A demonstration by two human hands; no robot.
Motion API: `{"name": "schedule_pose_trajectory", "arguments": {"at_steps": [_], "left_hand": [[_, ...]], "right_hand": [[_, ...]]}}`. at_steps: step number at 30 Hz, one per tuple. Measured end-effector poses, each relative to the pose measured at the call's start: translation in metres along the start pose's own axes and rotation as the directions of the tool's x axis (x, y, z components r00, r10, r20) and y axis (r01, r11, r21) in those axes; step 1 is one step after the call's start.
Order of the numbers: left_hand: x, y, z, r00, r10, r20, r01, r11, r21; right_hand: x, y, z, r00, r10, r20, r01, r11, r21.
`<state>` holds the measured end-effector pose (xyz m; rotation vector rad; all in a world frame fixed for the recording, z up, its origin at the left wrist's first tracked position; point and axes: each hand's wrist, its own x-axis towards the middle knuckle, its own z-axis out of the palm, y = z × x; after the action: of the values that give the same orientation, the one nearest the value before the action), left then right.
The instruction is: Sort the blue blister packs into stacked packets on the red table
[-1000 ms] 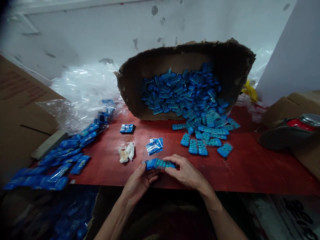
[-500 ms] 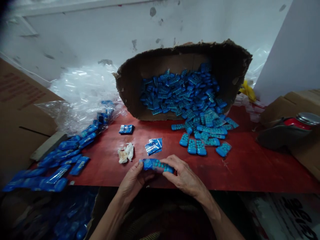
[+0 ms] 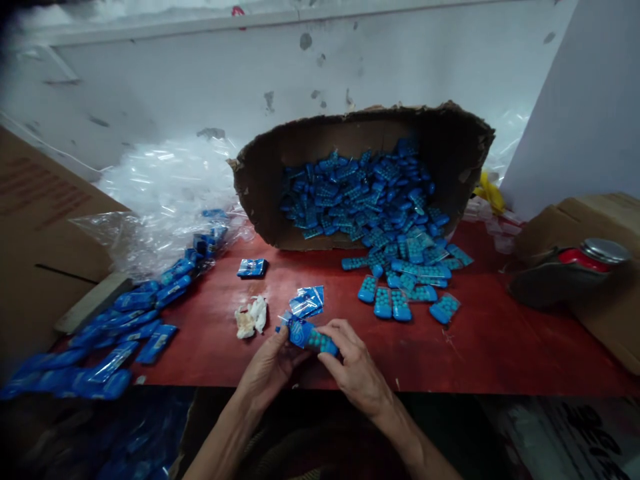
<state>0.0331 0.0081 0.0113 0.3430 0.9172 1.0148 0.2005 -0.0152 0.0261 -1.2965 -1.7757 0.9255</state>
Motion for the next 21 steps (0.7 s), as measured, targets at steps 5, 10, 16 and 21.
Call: {"name": "schedule_pose_trajectory", "arguments": {"at_steps": [5, 10, 16, 21], "left_hand": [[0.003, -0.003, 0.007, 0.999, -0.037, -0.019, 0.036, 0.998, -0.048], [0.003, 0.002, 0.003, 0.994, -0.108, 0.03, 0.109, 0.993, -0.053], [0.005, 0.005, 0.015, 0.997, 0.0, 0.082, 0.009, 0.994, -0.107], [0.004, 0.003, 0.026, 0.996, 0.036, 0.078, -0.034, 0.999, -0.03]], "right_hand": [[-0.005, 0.006, 0.019, 0.998, -0.057, -0.022, 0.056, 0.997, -0.061], [0.005, 0.0, 0.005, 0.993, -0.014, 0.115, -0.021, 0.957, 0.291], [0.015, 0.001, 0.014, 0.993, 0.118, 0.009, -0.108, 0.875, 0.472], [0.018, 0.003, 0.032, 0.97, 0.207, -0.127, -0.123, 0.871, 0.475]]}}
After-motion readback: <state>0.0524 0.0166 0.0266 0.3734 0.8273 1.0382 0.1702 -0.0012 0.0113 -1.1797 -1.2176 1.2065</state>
